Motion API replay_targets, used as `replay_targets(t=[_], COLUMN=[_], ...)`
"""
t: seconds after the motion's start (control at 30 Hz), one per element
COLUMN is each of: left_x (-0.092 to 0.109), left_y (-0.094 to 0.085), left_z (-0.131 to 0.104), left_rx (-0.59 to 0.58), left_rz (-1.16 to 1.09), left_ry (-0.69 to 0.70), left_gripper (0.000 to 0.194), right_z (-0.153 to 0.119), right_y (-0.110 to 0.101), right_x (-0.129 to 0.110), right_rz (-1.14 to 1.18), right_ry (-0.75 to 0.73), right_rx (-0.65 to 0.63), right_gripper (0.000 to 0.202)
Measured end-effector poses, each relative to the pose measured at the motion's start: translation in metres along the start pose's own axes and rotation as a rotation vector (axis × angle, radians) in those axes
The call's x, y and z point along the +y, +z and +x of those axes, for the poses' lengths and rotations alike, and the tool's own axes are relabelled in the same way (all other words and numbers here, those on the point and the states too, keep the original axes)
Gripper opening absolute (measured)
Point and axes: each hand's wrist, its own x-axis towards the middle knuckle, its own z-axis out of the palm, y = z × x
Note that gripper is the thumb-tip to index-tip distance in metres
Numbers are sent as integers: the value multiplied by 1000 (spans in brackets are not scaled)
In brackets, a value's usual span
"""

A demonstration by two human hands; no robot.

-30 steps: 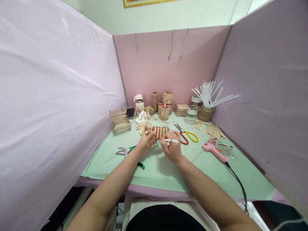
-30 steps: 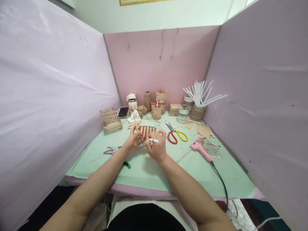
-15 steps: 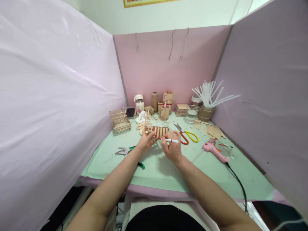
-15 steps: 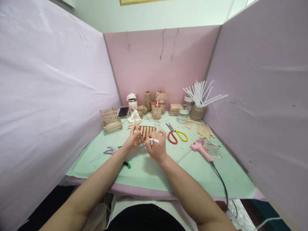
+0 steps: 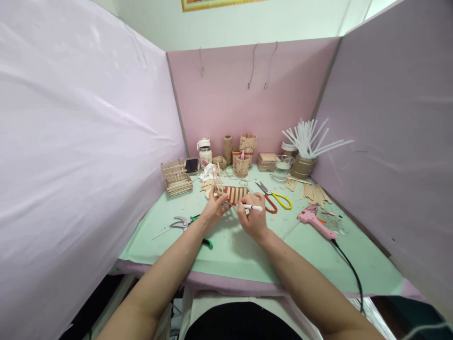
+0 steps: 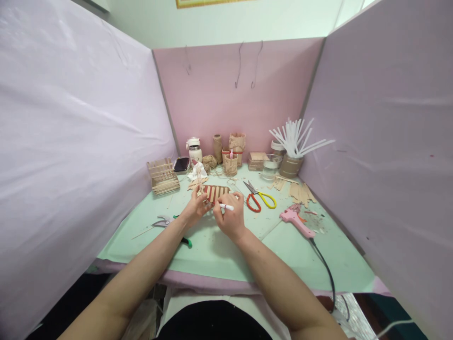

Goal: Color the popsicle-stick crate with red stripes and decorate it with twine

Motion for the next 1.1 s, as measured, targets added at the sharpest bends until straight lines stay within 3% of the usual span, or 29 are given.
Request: replay_targets(t=[0.67, 1.1], left_x=[1, 1], left_y=[1, 2], left_z=[0, -1], left_rx=[6, -18], left_rz=[3, -10], left_ry=[-10, -10], left_gripper=[88, 83], right_z=[2, 1], right_y=[-2, -2], right_x=[-1, -1], right_rz=[-12, 27], right_ry=[24, 21], right_rx=[12, 18], right_gripper=[15, 13])
